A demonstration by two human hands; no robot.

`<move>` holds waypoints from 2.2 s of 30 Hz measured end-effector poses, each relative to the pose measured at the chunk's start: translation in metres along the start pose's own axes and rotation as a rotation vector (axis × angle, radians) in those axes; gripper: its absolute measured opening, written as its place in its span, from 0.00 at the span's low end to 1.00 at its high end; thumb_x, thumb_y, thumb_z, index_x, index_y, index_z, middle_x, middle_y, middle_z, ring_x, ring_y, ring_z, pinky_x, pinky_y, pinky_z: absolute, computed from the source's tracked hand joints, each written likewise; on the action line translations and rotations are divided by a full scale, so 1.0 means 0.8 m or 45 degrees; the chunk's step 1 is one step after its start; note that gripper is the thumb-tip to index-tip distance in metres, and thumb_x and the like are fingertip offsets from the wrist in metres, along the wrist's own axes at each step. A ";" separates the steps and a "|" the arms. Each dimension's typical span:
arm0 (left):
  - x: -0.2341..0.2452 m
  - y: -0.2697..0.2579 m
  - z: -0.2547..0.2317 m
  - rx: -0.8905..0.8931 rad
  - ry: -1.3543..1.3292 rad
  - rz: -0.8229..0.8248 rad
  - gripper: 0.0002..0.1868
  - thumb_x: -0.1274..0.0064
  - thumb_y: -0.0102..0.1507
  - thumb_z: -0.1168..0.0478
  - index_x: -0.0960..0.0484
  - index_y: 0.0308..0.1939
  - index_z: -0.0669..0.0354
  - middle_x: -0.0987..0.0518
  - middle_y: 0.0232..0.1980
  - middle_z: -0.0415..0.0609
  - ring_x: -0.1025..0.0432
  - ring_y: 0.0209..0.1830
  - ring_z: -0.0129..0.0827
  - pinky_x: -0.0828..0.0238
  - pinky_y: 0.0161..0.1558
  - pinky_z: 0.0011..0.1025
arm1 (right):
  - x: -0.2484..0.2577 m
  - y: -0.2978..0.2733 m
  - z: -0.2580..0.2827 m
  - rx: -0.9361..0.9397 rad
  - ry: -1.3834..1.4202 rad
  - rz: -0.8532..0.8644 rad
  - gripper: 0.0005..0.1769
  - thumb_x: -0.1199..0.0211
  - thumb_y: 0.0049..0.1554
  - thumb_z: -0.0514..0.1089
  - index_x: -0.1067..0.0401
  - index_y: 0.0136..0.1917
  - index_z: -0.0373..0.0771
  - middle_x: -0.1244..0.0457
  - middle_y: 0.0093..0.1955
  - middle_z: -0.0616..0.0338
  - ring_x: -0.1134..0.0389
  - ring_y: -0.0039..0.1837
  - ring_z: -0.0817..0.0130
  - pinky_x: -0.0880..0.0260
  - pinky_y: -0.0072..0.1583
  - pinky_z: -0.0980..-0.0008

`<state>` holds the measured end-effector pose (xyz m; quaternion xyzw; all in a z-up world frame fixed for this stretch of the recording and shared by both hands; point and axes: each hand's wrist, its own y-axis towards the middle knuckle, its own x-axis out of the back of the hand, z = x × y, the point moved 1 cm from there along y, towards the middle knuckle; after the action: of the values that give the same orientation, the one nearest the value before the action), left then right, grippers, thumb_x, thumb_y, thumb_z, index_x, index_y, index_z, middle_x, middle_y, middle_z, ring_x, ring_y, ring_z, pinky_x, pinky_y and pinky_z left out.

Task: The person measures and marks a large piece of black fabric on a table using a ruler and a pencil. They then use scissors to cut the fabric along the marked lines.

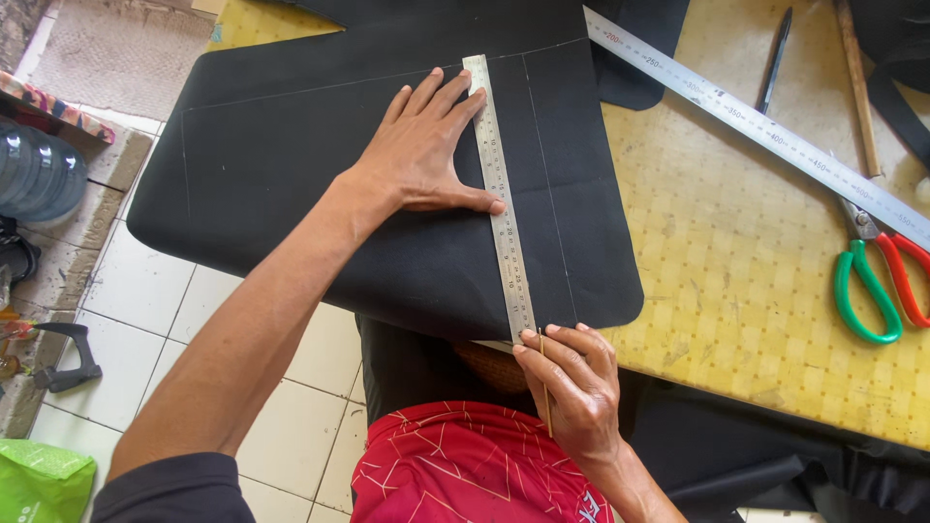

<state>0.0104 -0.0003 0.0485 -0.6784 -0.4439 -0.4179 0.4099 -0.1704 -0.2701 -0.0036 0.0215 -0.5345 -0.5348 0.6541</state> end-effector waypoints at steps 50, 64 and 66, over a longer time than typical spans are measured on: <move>0.003 0.009 -0.003 -0.006 0.083 0.003 0.75 0.40 0.46 0.13 0.45 0.81 0.59 0.49 0.84 0.58 0.59 0.84 0.59 0.60 0.76 0.66 | -0.134 0.322 -0.178 -0.280 0.283 0.313 0.19 0.48 0.73 0.49 0.19 0.53 0.38 0.28 0.46 0.58 0.26 0.41 0.67 0.28 0.45 0.67; 0.008 0.007 -0.010 0.057 0.141 0.150 0.76 0.37 0.48 0.15 0.55 0.83 0.55 0.59 0.87 0.53 0.68 0.86 0.54 0.66 0.76 0.66 | 0.021 0.155 -0.061 -0.411 0.181 0.863 0.17 0.49 0.68 0.46 0.21 0.55 0.38 0.27 0.50 0.56 0.24 0.47 0.62 0.27 0.47 0.63; 0.010 0.010 -0.011 0.056 0.142 0.130 0.76 0.36 0.48 0.16 0.54 0.83 0.55 0.59 0.87 0.54 0.68 0.86 0.54 0.66 0.76 0.67 | 0.037 0.134 -0.050 -0.415 0.221 0.841 0.17 0.48 0.67 0.45 0.20 0.53 0.38 0.26 0.50 0.60 0.23 0.47 0.67 0.23 0.48 0.68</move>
<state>0.0184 -0.0086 0.0574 -0.6666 -0.3942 -0.4238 0.4697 -0.0737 -0.2672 0.0635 -0.2113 -0.3630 -0.3692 0.8290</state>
